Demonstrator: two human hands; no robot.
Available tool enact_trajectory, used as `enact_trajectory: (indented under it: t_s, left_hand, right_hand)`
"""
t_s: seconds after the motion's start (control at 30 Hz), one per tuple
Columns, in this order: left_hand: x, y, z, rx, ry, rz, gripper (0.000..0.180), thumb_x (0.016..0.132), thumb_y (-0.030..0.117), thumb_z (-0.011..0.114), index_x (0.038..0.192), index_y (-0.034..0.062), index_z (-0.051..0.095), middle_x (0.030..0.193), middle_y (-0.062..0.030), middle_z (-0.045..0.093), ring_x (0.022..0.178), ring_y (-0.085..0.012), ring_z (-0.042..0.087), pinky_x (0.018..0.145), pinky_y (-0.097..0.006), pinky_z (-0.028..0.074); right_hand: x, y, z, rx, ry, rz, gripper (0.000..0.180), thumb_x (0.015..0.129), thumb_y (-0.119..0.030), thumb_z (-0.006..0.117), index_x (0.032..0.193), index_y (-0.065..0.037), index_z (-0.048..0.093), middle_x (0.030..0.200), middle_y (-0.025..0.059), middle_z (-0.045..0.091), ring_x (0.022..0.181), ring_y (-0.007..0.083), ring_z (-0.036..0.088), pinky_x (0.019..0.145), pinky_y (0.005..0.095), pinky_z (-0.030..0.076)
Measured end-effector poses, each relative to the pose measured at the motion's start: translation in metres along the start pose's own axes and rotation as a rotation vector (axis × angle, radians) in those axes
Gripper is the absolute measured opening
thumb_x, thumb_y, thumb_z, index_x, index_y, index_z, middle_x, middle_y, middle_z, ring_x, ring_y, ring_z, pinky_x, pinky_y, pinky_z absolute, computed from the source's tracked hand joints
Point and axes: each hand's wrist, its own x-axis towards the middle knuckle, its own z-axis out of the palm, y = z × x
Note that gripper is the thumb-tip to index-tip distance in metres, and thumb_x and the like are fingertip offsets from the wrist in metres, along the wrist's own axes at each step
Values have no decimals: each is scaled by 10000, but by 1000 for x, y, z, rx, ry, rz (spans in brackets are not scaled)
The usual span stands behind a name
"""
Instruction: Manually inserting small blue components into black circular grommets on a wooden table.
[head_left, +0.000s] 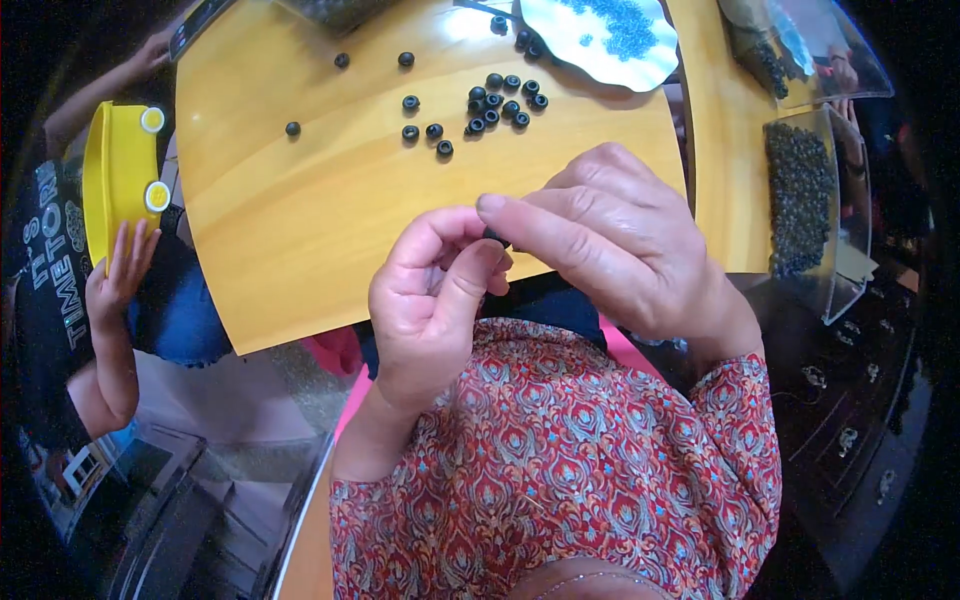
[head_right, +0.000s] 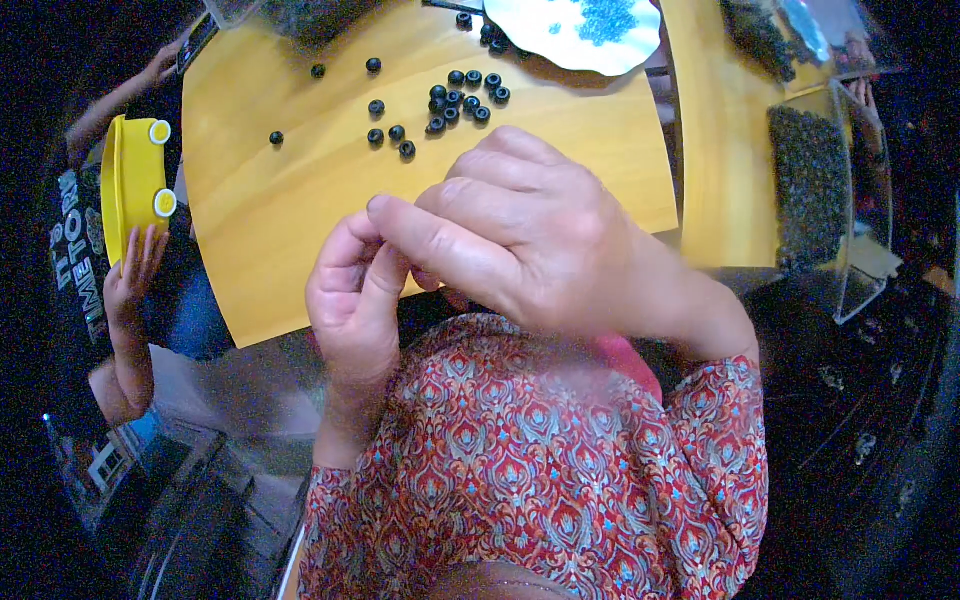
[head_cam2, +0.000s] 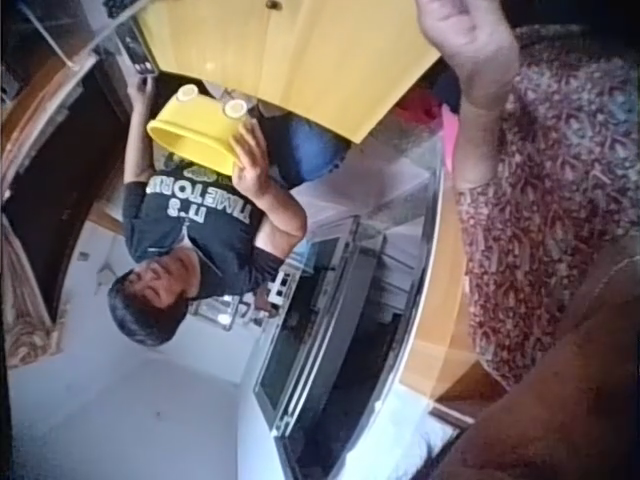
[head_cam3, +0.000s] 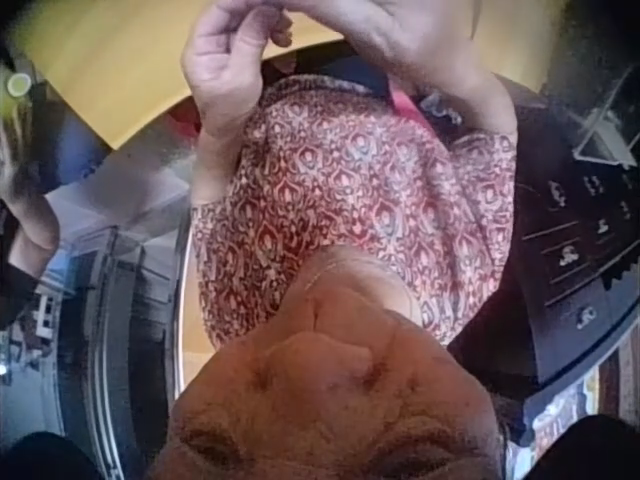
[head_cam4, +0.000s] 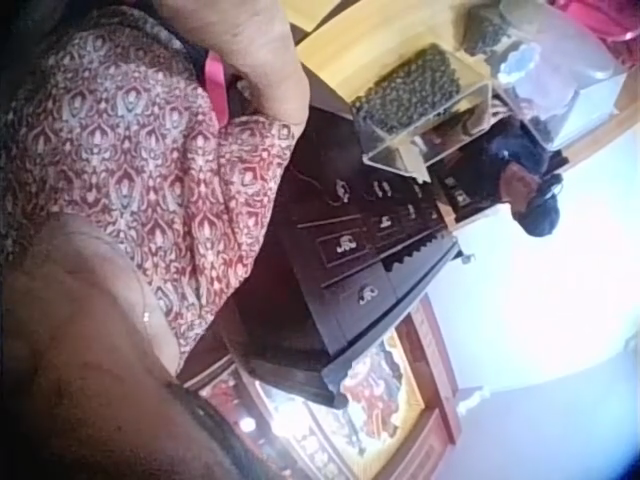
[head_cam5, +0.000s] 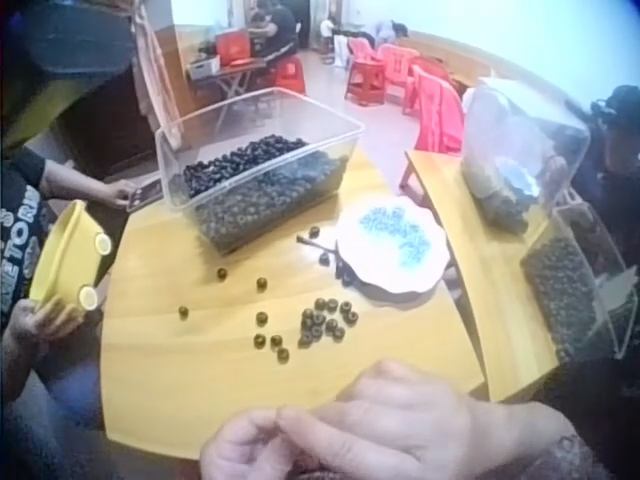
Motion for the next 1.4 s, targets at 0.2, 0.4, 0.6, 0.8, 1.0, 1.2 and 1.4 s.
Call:
enact_trajectory:
  t_s: [0.2,0.4,0.6,0.8,1.0,1.2,1.4]
  left_hand:
    - [2,1,-8,-121,-95,-96,178,937,82,522,1087,-13,532,799,-53,604,705,-101,566,667,-210,471]
    - [5,-4,-7,-421,-161,-134,211,925,113,551,1086,-23,535,791,-94,616,683,-133,588,656,-232,496]
    - [4,-6,-4,-509,-152,-158,231,921,106,554,1106,-31,536,797,-104,619,680,-157,592,668,-269,507]
    - [5,-11,-3,-597,-77,-323,257,936,172,534,1095,-28,562,865,-99,618,711,-170,574,718,-318,500]
    - [6,-15,-3,-592,-68,-327,274,940,188,529,1103,-30,556,878,-91,611,715,-155,559,729,-317,487]
    - [11,-20,-11,-639,-34,-324,242,923,167,556,1085,-14,564,865,-85,603,687,-153,549,701,-335,489]
    - [19,-15,-20,-637,-3,-348,224,915,225,562,1005,20,564,800,-42,523,654,-132,451,656,-298,394]
  right_hand:
    - [-1,13,9,163,76,97,472,589,-47,780,1039,10,651,727,57,632,640,178,610,562,261,454]
    - [-8,20,14,266,107,145,280,711,-118,738,979,-63,678,788,71,645,721,219,641,606,303,495]
    - [-8,20,15,304,101,132,360,601,-55,786,951,-54,701,798,56,624,713,182,617,586,259,476]
    - [-14,24,21,225,87,112,287,665,-79,753,943,-49,686,813,55,613,720,195,585,621,304,432]
    - [-15,25,22,193,82,110,290,671,-91,753,948,-52,673,814,54,609,716,195,577,620,313,414]
    - [-13,43,23,232,104,218,274,696,-93,757,953,-51,676,820,69,611,709,208,592,600,303,449]
    - [-7,89,24,212,120,347,162,760,-4,696,918,-29,674,808,83,633,733,189,621,631,283,485]
